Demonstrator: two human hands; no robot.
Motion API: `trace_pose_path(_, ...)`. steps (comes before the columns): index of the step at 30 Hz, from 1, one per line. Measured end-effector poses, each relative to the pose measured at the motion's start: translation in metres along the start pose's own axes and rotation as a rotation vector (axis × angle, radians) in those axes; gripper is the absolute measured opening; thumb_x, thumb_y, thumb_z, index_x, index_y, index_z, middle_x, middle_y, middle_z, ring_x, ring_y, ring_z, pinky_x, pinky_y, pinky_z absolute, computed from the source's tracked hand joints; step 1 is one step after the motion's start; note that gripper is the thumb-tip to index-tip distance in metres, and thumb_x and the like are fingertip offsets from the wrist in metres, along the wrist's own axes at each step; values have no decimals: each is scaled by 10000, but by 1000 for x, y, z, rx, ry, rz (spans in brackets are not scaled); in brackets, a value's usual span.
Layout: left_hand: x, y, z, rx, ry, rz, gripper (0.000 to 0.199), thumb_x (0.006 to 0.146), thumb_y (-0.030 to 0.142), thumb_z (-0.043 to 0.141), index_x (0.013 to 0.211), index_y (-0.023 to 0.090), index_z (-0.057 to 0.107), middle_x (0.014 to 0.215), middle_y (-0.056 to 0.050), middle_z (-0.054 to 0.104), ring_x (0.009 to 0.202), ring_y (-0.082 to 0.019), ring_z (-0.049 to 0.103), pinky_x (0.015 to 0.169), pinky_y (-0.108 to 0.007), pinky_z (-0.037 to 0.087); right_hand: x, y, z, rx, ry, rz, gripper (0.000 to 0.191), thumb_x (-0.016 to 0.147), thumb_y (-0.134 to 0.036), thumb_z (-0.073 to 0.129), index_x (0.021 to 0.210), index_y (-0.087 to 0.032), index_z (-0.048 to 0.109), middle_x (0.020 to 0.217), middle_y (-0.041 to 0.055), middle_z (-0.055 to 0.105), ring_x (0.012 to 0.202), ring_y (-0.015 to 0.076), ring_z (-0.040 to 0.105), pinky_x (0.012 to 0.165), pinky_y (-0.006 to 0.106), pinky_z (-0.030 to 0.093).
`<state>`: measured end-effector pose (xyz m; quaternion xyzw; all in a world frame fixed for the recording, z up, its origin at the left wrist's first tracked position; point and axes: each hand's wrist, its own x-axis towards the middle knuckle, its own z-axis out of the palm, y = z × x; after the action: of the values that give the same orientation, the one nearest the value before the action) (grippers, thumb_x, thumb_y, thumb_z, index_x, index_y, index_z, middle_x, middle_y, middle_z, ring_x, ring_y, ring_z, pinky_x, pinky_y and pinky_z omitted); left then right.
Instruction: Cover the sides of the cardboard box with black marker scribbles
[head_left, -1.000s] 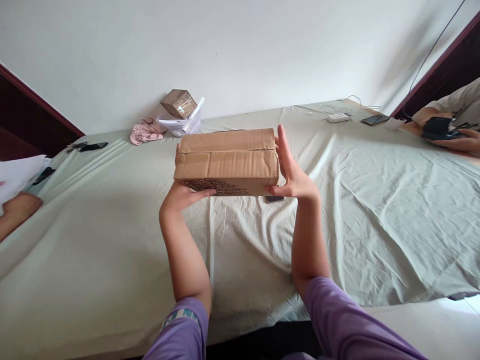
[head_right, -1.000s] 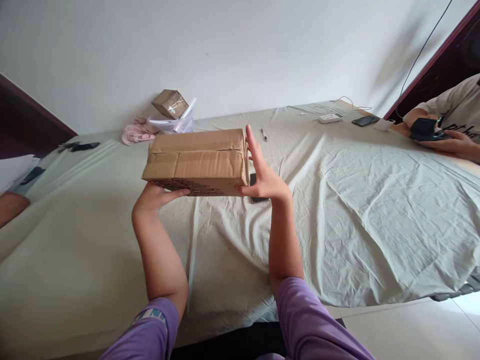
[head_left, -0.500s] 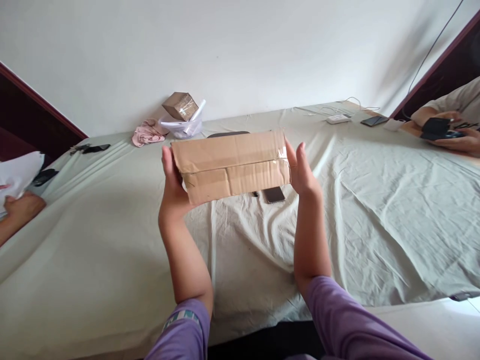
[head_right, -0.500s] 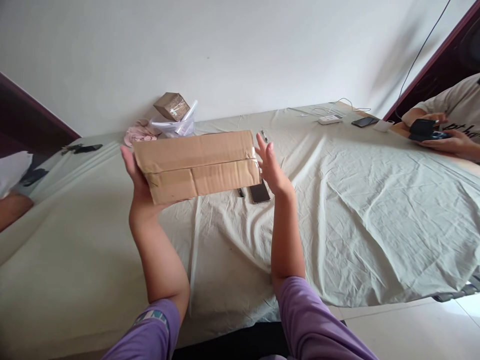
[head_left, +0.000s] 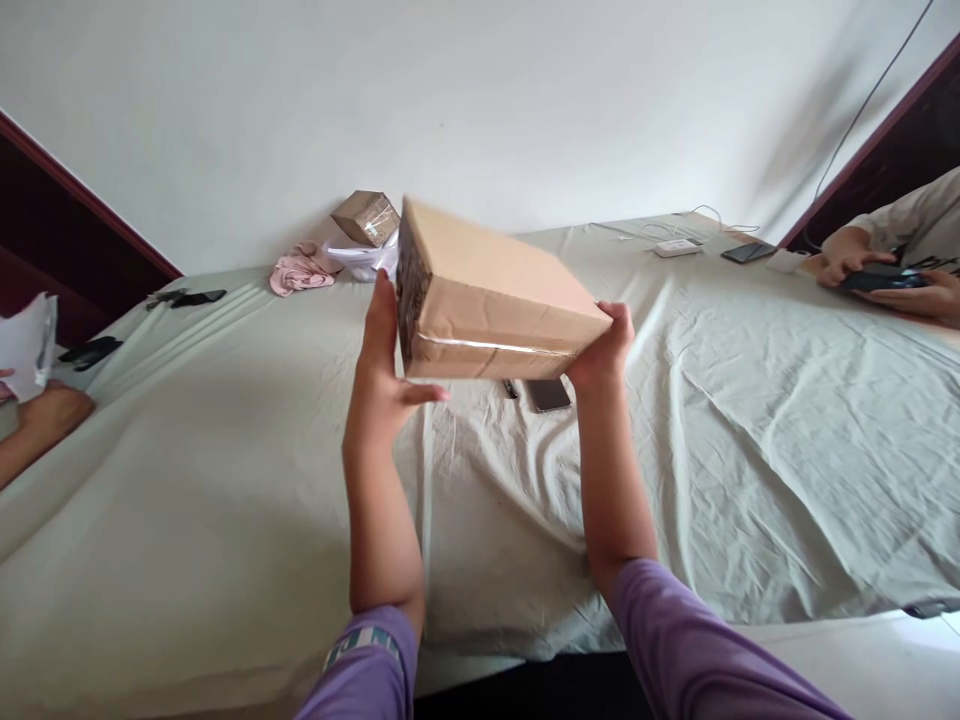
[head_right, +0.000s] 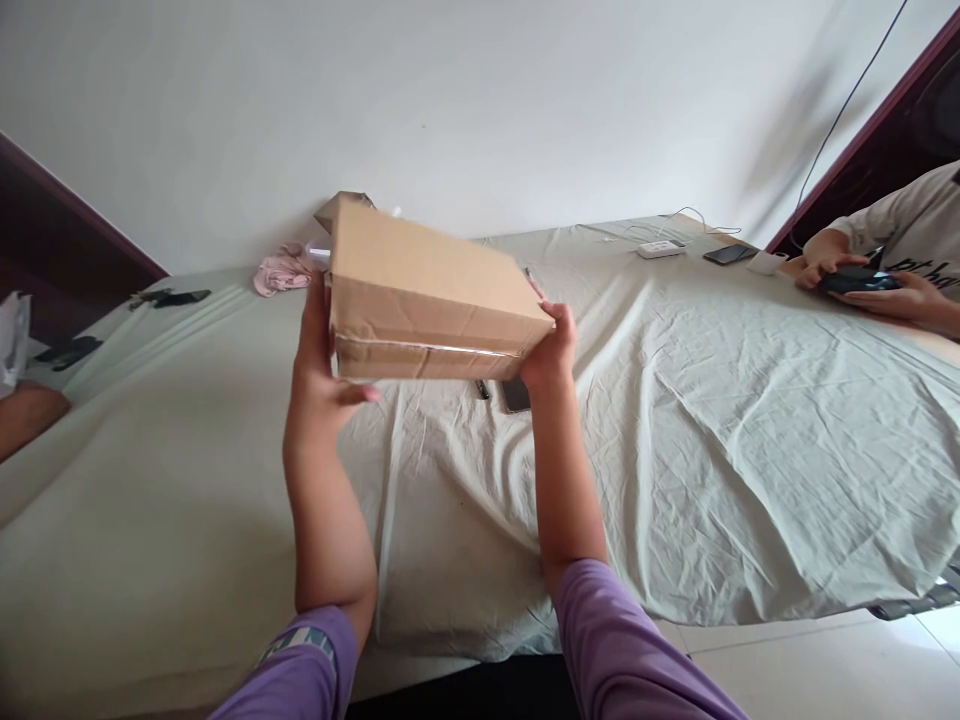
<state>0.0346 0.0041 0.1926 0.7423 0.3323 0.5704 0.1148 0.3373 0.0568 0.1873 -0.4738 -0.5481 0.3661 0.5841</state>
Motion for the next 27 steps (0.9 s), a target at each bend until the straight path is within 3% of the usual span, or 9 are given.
trace_pose_path(3,-1,-2,34,-411,217,-406,1376,644,1055,746,1802,524,227,1866,-139,410,1681,-452,488,1280,-598,536,-4,-4,18,259,19,-281,1195,765,-973,560,1784,-382,367,1747,74,528,1687,462,402,1335,683,412)
trace_pose_path(5,0,4,55,-623,215,-603,1325,652,1103,676,1773,503,304,1783,-179,529,1603,-448,584,1153,-577,622,-8,-6,29,210,-36,-443,1369,662,-982,692,1822,-425,222,1860,31,357,1771,439,235,1386,673,335)
trace_pose_path(7,2,13,70,-752,221,-670,1257,642,1066,759,1696,447,466,1731,-179,588,1607,-447,572,1118,-554,637,-11,-5,36,129,-110,-521,1500,623,-967,784,1840,-401,114,1907,57,243,1796,450,141,1396,694,289)
trace_pose_path(11,6,21,70,-800,401,-626,1028,619,729,1011,1510,347,671,1628,-137,676,1601,-421,569,1179,-490,607,-11,0,29,70,-219,-557,1489,675,-1000,767,1835,-453,10,1952,36,102,1810,430,124,1397,700,294)
trace_pose_path(14,2,10,51,-736,467,-523,955,596,682,1006,1433,317,725,1496,-103,759,1503,-409,654,1196,-482,605,-5,5,9,12,-230,-524,1399,728,-1081,626,1835,-472,23,1964,24,78,1824,433,70,1393,739,288)
trace_pose_path(18,-8,-4,28,-690,281,-416,892,626,637,995,1413,301,742,1437,-97,787,1443,-442,699,1182,-535,629,0,7,-11,95,-474,-456,1411,688,-1062,713,1821,-381,219,1910,122,297,1789,467,234,1400,719,299)
trace_pose_path(21,-8,-6,24,-648,129,-315,883,660,618,994,1442,309,726,1508,-101,754,1471,-454,682,1196,-541,622,-4,5,-5,158,-664,-383,1385,665,-931,879,1777,-316,328,1844,161,417,1733,468,366,1379,644,396)
trace_pose_path(24,-3,-6,25,-565,112,-285,858,750,701,938,1474,306,704,1514,-119,748,1506,-450,660,1209,-541,610,-12,1,12,145,-609,-329,1352,693,-851,920,1777,-312,318,1830,166,424,1688,474,427,1335,634,465)
trace_pose_path(27,2,-9,23,-447,142,-267,858,791,742,927,1494,314,684,1566,-122,719,1564,-417,620,1265,-516,566,-19,-4,27,136,-459,-335,1420,708,-850,911,1824,-358,183,1892,141,299,1700,467,393,1347,657,444)
